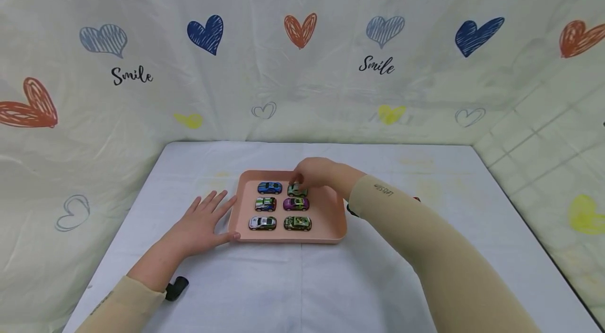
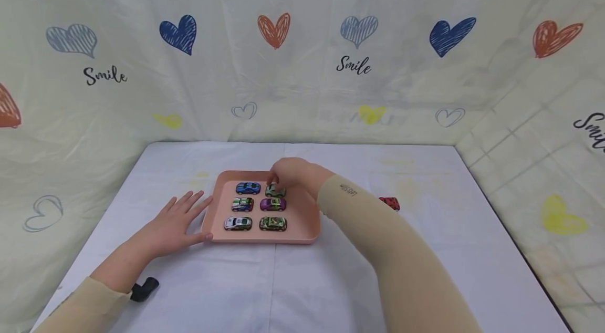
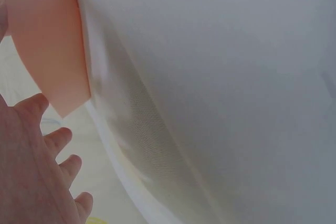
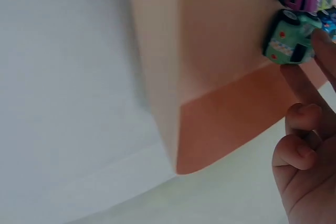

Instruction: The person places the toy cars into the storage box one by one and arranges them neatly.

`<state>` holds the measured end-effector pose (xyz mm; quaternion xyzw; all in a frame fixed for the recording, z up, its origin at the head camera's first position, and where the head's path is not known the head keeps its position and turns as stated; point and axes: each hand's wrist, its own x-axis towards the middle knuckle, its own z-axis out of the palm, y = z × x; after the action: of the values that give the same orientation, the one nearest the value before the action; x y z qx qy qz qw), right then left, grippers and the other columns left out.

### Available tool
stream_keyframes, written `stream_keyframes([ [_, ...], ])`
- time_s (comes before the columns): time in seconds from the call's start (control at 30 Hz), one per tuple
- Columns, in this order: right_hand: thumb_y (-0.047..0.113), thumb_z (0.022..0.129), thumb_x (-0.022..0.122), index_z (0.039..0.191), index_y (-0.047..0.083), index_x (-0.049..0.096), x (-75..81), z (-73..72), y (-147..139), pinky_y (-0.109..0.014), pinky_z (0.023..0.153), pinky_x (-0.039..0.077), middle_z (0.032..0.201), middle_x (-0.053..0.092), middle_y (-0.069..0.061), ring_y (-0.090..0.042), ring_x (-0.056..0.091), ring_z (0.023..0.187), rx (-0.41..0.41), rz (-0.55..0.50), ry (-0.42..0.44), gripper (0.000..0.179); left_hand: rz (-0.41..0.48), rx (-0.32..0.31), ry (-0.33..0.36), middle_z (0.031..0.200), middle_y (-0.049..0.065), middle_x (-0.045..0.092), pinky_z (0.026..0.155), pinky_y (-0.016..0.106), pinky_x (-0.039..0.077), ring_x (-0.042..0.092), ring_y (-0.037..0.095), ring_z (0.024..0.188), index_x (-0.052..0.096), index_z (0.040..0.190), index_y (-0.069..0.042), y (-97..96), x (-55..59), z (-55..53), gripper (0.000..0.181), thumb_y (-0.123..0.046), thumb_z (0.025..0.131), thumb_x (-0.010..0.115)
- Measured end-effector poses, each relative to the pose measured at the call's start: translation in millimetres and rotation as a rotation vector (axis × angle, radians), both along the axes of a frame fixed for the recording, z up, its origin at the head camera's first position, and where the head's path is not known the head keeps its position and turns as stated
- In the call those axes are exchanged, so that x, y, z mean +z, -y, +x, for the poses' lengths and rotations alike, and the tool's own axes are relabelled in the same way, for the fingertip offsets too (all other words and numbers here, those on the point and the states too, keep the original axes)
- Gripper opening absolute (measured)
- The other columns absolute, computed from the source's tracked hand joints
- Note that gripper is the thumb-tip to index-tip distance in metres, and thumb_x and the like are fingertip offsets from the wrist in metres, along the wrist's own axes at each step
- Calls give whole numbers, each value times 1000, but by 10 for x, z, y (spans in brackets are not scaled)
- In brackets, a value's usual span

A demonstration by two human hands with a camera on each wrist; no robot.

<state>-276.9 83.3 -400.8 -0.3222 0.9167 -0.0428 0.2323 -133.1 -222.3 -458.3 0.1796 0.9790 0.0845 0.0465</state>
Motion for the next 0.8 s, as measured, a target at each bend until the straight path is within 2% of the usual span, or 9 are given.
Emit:
stream_keyframes([
  [0.17, 23, 93, 71, 121, 25, 73, -18, -2, -15, -30, 90, 51, 103, 68, 6, -11, 58, 95, 63, 15, -44, 27, 24, -1, -2, 159, 17, 29, 117, 62, 13, 20, 42, 147, 35, 156, -16, -19, 71, 30, 98, -76, 82, 57],
  [0.33, 25, 94, 71, 119, 26, 74, -40, -13, -20, -28, 90, 51, 103, 68, 8, -10, 58, 93, 94, 37, -73, 25, 0, 5, 11, 161, 16, 27, 118, 62, 12, 19, 41, 148, 32, 157, -17, -23, 83, 31, 98, -78, 83, 54],
  [0.6, 25, 95, 69, 120, 26, 74, -66, -29, -22, -27, 89, 51, 103, 69, 9, -10, 58, 93, 108, 25, -105, 26, -17, 7, 21, 162, 15, 25, 119, 61, 10, 17, 40, 149, 29, 158, -19, -15, 56, 21, 98, -77, 83, 54],
  [0.8, 23, 95, 68, 121, 25, 74, -68, -23, -10, -28, 92, 51, 107, 69, 8, -9, 59, 95, 108, 29, -115, 26, -12, 9, 26, 161, 15, 25, 119, 61, 10, 17, 40, 149, 30, 157, -18, -26, 77, 22, 97, -75, 83, 56],
])
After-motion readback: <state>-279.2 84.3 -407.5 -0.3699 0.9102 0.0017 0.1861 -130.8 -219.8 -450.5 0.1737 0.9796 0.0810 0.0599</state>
